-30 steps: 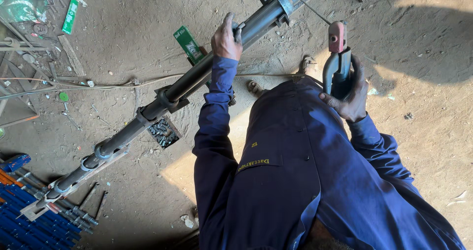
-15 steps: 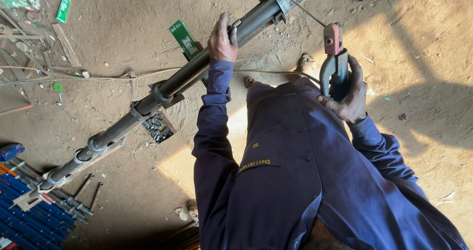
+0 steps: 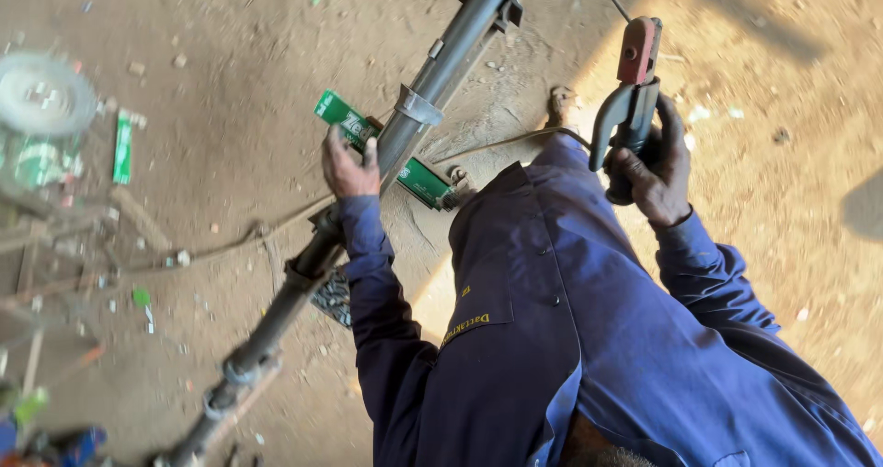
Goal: The person welds metal pipes using a handheld welding torch. They position the torch at various joints along a long pipe assembly, creating bright sparks and smoke as they fuse the metal sections together.
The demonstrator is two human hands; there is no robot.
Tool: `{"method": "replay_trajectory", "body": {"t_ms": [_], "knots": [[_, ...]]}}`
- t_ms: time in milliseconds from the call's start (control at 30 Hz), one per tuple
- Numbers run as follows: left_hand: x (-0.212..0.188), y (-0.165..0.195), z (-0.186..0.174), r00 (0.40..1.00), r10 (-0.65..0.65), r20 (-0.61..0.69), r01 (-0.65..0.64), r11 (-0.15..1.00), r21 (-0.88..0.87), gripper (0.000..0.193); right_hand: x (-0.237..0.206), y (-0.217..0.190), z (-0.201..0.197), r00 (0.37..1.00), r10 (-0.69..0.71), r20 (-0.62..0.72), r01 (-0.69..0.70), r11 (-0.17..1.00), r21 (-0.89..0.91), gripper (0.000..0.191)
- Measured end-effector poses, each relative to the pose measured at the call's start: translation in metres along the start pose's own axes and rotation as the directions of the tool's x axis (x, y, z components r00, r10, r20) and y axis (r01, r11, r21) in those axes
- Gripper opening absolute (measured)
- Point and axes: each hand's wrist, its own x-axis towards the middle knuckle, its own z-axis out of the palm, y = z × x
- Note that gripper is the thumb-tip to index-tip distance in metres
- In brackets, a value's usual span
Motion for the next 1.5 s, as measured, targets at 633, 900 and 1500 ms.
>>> {"method": "replay_trajectory", "body": {"t_ms": [633,900,1500], "knots": [[-0.005,-0.012,-0.001,0.978,-0.128,0.163,0.119,0.991,0.065,0.062,-0.077,0.013,0.137,0.990,-0.116,0.077,0.139,0.839,-0.526,0.074],[-0.006,-0.016,-0.003,0.983,-0.114,0.145,0.106,0.993,0.061,0.058,-0.079,0.035,0.149,0.999,-0.026,0.045,0.049,0.736,-0.675,0.079],[-0.008,-0.009,-0.003,0.982,-0.121,0.146,0.114,0.992,0.059,0.050,-0.075,0.043,0.152,0.996,0.088,0.017,-0.052,0.720,-0.692,0.082]]}}
